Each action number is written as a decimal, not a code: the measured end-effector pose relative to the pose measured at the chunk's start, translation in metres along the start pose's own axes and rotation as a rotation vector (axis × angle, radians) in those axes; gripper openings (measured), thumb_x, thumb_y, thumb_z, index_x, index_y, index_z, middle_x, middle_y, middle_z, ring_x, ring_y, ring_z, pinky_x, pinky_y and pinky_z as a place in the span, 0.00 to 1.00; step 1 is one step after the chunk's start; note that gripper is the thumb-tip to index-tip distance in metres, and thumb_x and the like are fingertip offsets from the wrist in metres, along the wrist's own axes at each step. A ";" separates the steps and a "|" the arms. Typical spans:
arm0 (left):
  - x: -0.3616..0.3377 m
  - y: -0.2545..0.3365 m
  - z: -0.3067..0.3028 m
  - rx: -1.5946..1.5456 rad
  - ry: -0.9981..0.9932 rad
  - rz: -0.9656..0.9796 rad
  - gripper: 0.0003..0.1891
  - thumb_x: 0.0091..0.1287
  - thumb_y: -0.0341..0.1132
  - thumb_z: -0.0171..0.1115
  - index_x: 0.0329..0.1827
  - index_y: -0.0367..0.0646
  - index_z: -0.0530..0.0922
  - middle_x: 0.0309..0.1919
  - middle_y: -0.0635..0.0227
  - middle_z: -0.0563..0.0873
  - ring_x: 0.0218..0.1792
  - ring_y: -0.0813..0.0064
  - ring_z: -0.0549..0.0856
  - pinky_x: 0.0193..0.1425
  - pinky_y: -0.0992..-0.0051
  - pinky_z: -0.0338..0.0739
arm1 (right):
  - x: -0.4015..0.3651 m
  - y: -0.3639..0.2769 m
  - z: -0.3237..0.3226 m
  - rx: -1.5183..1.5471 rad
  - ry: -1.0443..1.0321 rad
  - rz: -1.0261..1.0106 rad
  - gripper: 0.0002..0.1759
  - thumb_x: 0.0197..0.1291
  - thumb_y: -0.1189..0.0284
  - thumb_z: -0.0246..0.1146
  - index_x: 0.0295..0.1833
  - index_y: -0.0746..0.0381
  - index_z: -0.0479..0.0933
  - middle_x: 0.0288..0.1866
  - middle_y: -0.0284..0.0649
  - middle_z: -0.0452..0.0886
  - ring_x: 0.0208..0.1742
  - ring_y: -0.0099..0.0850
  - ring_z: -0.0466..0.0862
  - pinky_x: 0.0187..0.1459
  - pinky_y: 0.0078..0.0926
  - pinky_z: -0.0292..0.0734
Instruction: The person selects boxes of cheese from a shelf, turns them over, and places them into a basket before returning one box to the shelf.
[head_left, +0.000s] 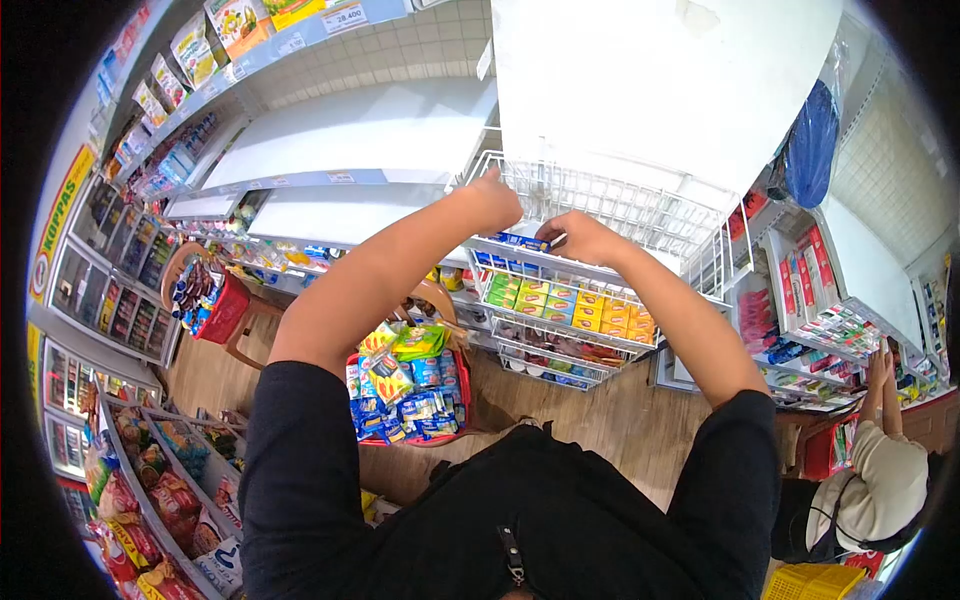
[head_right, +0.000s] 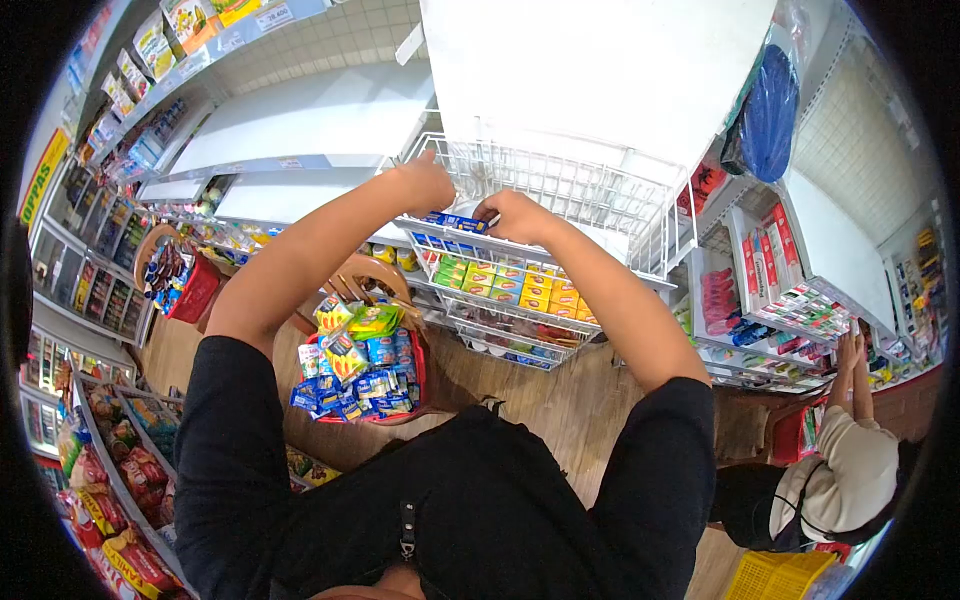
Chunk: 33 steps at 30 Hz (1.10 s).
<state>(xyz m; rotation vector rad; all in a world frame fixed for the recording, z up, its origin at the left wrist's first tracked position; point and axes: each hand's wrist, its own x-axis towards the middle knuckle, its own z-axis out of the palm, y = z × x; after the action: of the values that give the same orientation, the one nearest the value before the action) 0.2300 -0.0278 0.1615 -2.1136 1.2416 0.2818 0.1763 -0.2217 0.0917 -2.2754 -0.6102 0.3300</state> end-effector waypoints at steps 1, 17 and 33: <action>0.001 0.001 0.001 -0.002 -0.001 0.000 0.11 0.52 0.30 0.72 0.40 0.47 0.89 0.43 0.62 0.91 0.51 0.61 0.88 0.72 0.46 0.63 | 0.000 0.001 0.000 0.001 -0.002 0.000 0.22 0.55 0.78 0.71 0.57 0.68 0.81 0.54 0.50 0.86 0.47 0.35 0.88 0.55 0.29 0.83; -0.150 0.009 0.016 -0.371 1.238 -0.149 0.10 0.66 0.28 0.60 0.48 0.46 0.84 0.39 0.66 0.88 0.44 0.64 0.87 0.47 0.64 0.82 | -0.040 -0.066 -0.019 0.334 0.319 -0.003 0.26 0.70 0.73 0.60 0.71 0.65 0.69 0.68 0.46 0.76 0.59 0.36 0.82 0.53 0.30 0.79; -0.353 0.353 0.466 -2.782 1.536 -2.124 0.16 0.72 0.39 0.61 0.61 0.53 0.75 0.42 0.77 0.83 0.40 0.81 0.79 0.38 0.81 0.72 | -0.017 -0.142 0.236 0.881 0.028 0.074 0.06 0.71 0.76 0.58 0.49 0.67 0.76 0.47 0.45 0.81 0.46 0.39 0.85 0.49 0.40 0.83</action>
<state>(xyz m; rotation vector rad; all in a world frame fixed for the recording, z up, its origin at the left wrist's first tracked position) -0.1863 0.3988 -0.1719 0.5314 1.1432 0.4086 0.0198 -0.0024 0.0319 -1.4496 -0.2732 0.4856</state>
